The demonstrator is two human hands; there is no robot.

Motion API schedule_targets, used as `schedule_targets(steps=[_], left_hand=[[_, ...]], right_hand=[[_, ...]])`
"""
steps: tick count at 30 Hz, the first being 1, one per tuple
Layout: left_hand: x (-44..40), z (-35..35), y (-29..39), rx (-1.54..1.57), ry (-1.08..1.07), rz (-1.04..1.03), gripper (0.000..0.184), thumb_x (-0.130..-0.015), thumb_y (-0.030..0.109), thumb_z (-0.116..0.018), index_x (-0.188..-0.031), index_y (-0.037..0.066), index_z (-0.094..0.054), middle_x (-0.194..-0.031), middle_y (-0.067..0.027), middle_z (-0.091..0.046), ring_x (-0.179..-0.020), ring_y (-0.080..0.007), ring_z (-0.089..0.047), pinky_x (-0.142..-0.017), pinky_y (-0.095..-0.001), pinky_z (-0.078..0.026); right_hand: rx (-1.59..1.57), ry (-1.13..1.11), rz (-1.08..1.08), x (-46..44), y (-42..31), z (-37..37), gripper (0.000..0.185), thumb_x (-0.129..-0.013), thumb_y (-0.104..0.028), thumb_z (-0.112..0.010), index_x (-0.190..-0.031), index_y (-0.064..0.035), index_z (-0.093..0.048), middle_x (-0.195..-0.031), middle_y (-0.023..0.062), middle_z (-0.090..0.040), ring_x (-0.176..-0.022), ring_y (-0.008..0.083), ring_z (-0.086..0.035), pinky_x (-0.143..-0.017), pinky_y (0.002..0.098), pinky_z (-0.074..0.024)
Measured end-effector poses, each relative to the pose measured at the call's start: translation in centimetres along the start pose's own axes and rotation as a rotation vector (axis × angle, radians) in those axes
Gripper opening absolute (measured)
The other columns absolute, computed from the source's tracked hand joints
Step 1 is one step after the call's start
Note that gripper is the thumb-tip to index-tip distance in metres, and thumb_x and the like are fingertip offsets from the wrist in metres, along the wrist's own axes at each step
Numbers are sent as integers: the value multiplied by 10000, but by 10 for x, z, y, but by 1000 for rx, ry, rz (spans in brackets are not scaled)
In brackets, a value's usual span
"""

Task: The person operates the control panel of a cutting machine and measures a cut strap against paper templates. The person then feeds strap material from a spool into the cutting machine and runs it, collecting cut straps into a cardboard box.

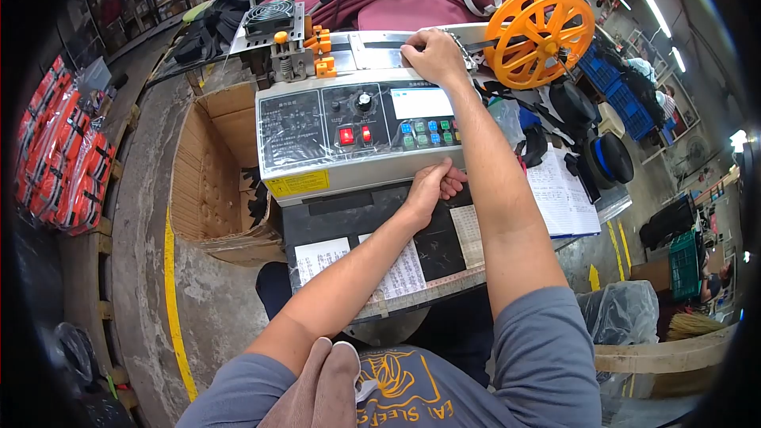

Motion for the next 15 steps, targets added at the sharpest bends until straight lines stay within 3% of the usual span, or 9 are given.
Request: schedule_targets(steps=[15], left_hand=[[0,0,1,-9,4,-5,469,-1119,453,-493,-979,75,-734,-846,1,-699,-760,-81,-612,-731,-250,-489]], right_hand=[[2,-5,8,-1,3,-4,246,-811,-323,-744,-916,-119,-832,-1031,111,-745,-1094,302,-690,-1014,437,-534]])
Point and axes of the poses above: each hand's wrist, its own x-axis away from the middle knuckle, its own z-axis out of the back of the hand, y = z × x, the point moved 8 cm from there along -x, towards the middle knuckle
